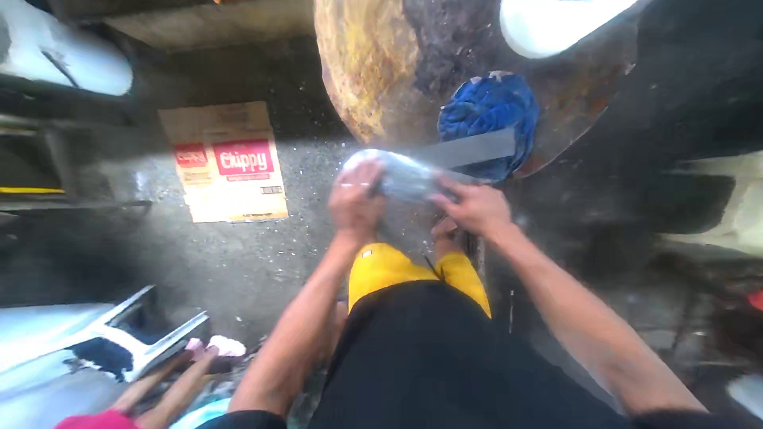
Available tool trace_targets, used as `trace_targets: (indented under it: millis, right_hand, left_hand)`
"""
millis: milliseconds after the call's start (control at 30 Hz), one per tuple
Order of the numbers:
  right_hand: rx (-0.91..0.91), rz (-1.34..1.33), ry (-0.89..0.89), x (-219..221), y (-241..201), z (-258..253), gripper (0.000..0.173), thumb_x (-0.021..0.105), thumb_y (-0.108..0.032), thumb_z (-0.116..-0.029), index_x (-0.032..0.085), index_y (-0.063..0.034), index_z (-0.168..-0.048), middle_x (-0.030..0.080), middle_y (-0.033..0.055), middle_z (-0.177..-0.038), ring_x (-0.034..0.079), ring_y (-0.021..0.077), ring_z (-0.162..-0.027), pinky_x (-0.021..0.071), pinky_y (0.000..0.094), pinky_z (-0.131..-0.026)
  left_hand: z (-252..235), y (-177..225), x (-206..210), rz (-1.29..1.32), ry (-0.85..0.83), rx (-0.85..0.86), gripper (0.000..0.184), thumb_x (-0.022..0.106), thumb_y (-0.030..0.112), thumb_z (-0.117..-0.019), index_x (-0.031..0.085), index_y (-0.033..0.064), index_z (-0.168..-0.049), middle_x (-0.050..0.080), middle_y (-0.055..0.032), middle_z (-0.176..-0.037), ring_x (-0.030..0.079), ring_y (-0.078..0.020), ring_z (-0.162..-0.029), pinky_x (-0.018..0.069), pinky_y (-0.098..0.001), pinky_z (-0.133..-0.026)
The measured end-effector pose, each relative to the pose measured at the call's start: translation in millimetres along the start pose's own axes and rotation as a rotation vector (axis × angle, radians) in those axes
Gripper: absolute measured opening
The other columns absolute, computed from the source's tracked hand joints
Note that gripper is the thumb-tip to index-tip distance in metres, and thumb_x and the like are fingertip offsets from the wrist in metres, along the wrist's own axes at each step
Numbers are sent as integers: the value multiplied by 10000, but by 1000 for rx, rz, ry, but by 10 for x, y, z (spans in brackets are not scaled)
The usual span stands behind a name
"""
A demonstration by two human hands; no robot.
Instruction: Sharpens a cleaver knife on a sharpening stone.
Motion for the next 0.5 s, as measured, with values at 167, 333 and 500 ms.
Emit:
trace_targets:
  millis: [167,333,500]
  right_hand:
    - [-101,-72,6,-14,-119,-52,555,413,-726,-982,401,-571,-1515,768,98,-987,718,363,-854,535,635,-725]
    - [325,-79,174,-489,1456,940,579,516,-718,-957,398,-588,-1509,755,189,-1068,706,485,-869,498,748,-694]
    - [284,-74,203,-557,1360,726,574,563,-689,-949,486,-516,-1491,751,241,-1027,697,527,-881,483,767,-723]
  left_hand:
    - [-40,-100,-111,23,89,17,457,796,225,-825,733,95,-1259,679,-104,-1357,604,-297,-1322,426,-499,-1157]
    - [-429,1591,810,261,-37,327,443,810,206,-812,751,157,-1248,684,-32,-1362,586,-205,-1341,405,-415,-1184]
    - [-484,1405,802,237,-98,352,476,785,272,-874,699,199,-1337,618,33,-1453,513,-150,-1409,379,-388,-1210]
Point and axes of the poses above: each hand's wrist, its own z-axis away from the middle knuckle, its own x-axis out of the palm, y = z × x, the point moved 2 cm from there along -z, towards the middle knuckle
